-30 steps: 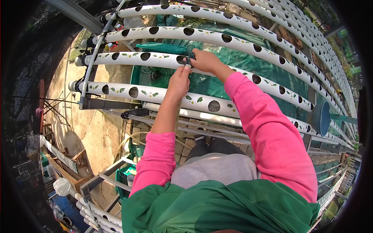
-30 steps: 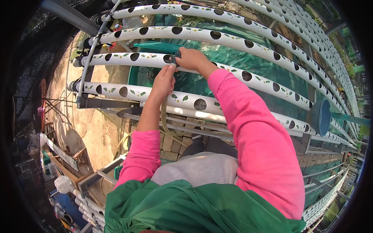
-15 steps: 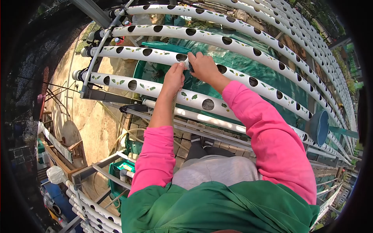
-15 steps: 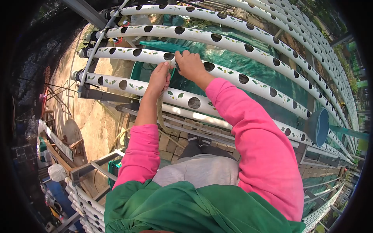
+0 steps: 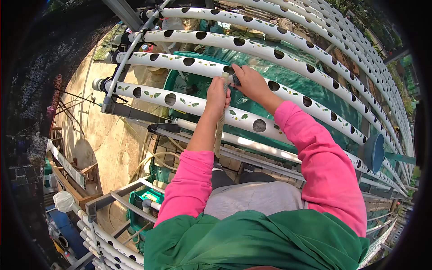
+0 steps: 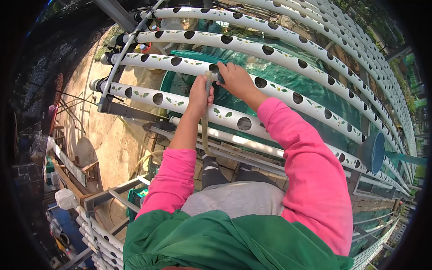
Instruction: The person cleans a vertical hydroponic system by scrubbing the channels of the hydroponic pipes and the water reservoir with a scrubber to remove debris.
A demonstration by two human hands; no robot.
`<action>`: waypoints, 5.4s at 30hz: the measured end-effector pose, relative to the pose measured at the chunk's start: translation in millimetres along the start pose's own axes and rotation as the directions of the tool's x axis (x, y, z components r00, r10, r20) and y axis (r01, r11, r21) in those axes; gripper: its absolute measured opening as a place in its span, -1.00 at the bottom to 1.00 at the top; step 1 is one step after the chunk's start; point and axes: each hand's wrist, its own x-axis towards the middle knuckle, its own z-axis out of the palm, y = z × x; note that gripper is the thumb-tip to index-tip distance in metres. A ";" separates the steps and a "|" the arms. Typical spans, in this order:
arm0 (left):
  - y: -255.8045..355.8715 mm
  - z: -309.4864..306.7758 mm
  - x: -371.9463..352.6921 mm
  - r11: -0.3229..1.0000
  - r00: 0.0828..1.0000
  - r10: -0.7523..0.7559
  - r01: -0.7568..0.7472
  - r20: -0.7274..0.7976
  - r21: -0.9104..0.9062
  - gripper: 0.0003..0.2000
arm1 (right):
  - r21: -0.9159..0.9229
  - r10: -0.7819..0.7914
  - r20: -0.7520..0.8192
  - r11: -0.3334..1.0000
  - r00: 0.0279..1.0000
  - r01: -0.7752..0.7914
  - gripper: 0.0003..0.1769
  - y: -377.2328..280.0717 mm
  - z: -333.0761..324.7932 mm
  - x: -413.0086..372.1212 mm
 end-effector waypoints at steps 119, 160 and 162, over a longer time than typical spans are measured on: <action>104.3 -194.3 59.5 0.926 0.985 0.154 -0.114 -0.085 0.359 -0.66 | -0.041 0.169 0.290 0.986 0.942 -0.164 -0.47 -78.1 43.9 125.9; 46.3 -162.5 -78.9 0.789 0.927 0.268 -0.055 -0.262 0.612 -0.67 | 0.054 -0.150 -0.155 0.986 0.976 0.160 -0.51 -191.9 61.1 48.7; 63.2 -179.8 -89.8 0.831 0.930 0.178 0.033 -0.322 0.556 -0.67 | -0.002 -0.168 -0.158 0.986 0.973 0.169 -0.51 -215.2 78.3 78.4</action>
